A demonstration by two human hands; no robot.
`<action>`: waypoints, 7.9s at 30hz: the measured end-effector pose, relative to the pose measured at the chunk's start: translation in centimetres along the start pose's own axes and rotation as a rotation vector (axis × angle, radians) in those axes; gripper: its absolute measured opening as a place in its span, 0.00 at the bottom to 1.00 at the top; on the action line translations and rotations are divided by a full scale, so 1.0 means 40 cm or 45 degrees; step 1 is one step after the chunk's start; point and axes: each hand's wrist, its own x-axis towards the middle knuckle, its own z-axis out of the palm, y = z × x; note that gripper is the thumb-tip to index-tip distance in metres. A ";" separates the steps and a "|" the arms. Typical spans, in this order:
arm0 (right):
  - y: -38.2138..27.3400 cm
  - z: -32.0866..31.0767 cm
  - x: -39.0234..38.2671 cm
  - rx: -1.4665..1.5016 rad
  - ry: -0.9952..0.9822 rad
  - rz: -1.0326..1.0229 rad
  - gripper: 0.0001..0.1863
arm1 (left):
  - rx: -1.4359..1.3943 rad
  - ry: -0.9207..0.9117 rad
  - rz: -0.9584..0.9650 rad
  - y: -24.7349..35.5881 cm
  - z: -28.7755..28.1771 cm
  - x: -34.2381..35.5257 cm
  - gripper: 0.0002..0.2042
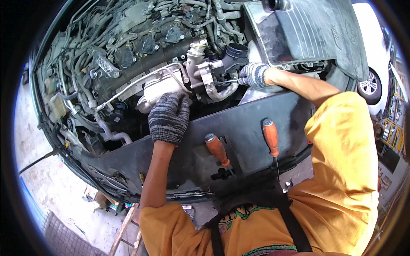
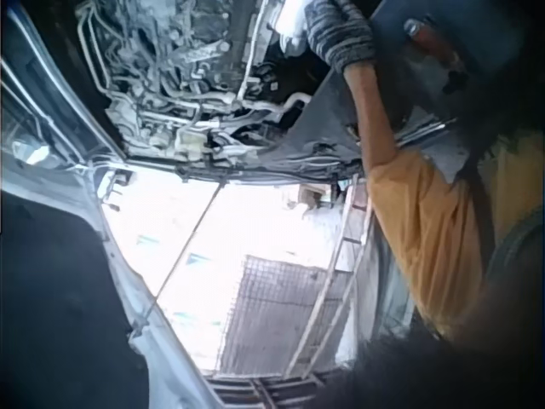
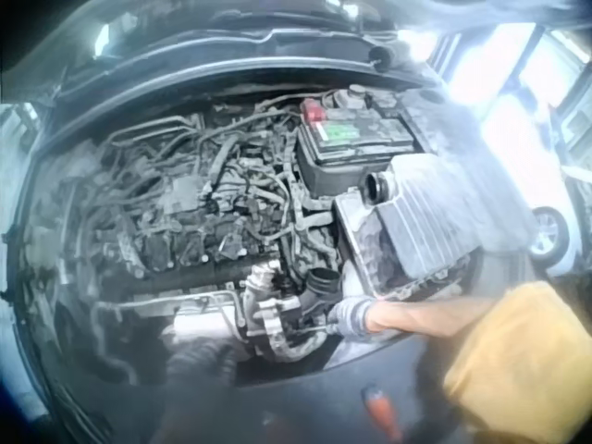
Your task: The person works on a car engine with the hood open, using both hands to manipulate and adjust components within the engine bay. The person repeatedly reaches into the engine compartment, handling hoses and metal parts while tools rest on the fender.
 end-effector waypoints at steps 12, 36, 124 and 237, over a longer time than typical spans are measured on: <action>-0.059 -0.013 -0.021 -0.201 -0.001 0.050 0.11 | -0.045 -0.068 -0.013 0.003 0.012 0.018 0.09; 0.003 0.048 0.027 -0.127 0.160 0.100 0.28 | 0.505 -0.250 0.910 0.206 0.257 0.276 0.27; -0.043 -0.057 -0.054 -0.749 0.057 -0.420 0.14 | 0.531 -0.386 0.664 0.259 0.296 0.303 0.24; -0.136 -0.027 -0.031 0.304 0.563 -0.064 0.14 | -0.435 0.032 0.050 -0.012 0.076 0.286 0.13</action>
